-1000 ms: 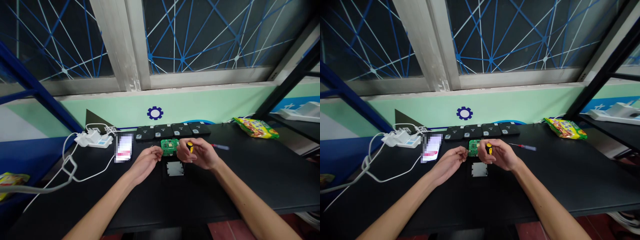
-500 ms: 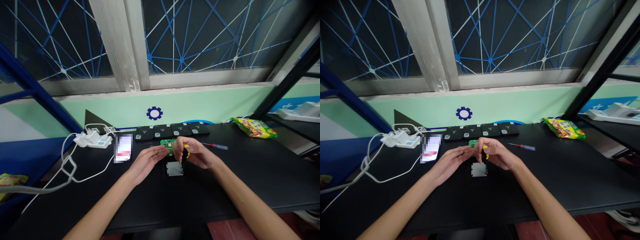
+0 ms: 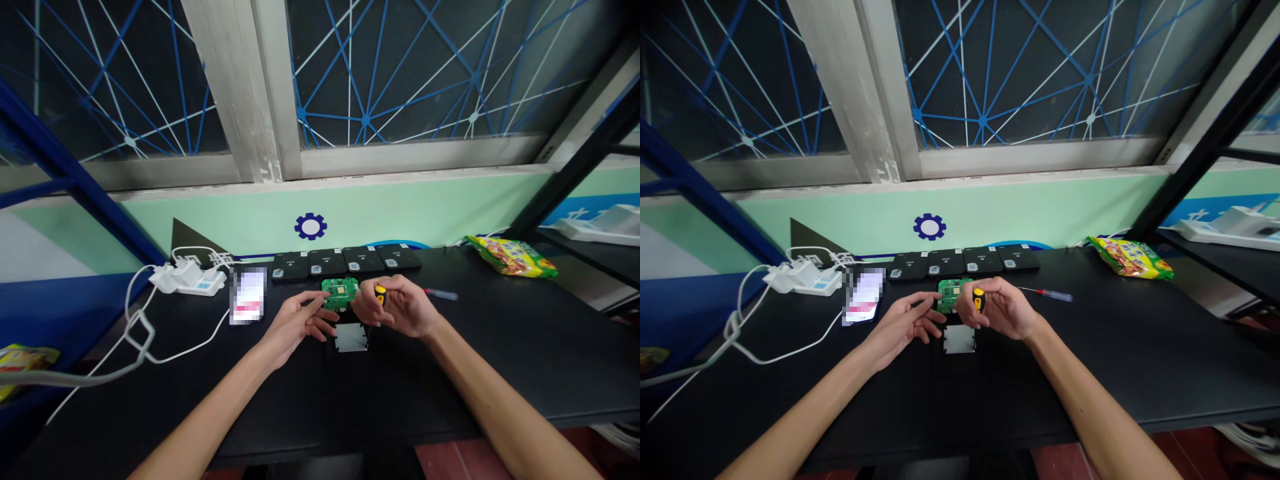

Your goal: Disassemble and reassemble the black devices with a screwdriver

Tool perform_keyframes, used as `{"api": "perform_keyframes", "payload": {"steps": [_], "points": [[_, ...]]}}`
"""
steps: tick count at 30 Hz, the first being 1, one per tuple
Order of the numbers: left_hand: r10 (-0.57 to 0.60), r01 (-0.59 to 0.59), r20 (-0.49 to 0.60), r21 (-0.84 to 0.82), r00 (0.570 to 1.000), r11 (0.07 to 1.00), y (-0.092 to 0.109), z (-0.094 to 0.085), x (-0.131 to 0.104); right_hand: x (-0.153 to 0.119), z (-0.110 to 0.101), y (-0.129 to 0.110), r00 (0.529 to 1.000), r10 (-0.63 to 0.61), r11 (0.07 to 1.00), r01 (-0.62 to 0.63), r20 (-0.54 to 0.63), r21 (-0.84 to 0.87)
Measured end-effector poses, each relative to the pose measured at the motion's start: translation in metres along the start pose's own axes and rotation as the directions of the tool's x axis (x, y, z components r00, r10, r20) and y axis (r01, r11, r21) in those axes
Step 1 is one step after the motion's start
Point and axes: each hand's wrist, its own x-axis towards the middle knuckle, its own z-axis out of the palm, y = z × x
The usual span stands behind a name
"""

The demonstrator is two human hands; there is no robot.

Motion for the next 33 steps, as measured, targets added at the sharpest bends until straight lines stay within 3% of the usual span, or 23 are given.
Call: {"api": "perform_keyframes", "payload": {"steps": [3, 9, 17, 23, 28, 33], "points": [[0.011, -0.011, 0.008, 0.036, 1.000, 0.999, 0.000, 0.000, 0.000, 0.000, -0.001, 0.002, 0.999, -0.038, 0.998, 0.038, 0.008, -0.042], [0.018, -0.016, 0.037, -0.052, 0.999, 0.999, 0.000, 0.001, 0.000, -0.002, -0.005, 0.007, 1.000, -0.016, 0.992, 0.017, 0.009, -0.127], [0.044, -0.037, 0.062, -0.117, 0.997, 0.992, -0.006, 0.002, 0.002, -0.004, -0.004, 0.008, 0.997, 0.037, 0.999, -0.035, 0.062, -0.024], [0.087, -0.095, 0.108, 0.079, 0.990, 0.992, -0.006, 0.004, 0.002, -0.001, 0.003, 0.003, 0.997, 0.054, 0.998, -0.056, 0.052, 0.042], [0.151, -0.191, 0.172, 0.250, 0.973, 0.949, -0.008, 0.004, 0.003, -0.003, -0.004, 0.002, 0.993, 0.102, 0.995, -0.101, 0.053, -0.027], [0.180, -0.251, 0.210, 0.388, 0.961, 0.887, -0.011, 0.006, 0.002, -0.006, -0.012, 0.002, 0.997, 0.071, 0.994, -0.067, 0.043, -0.080]]}}
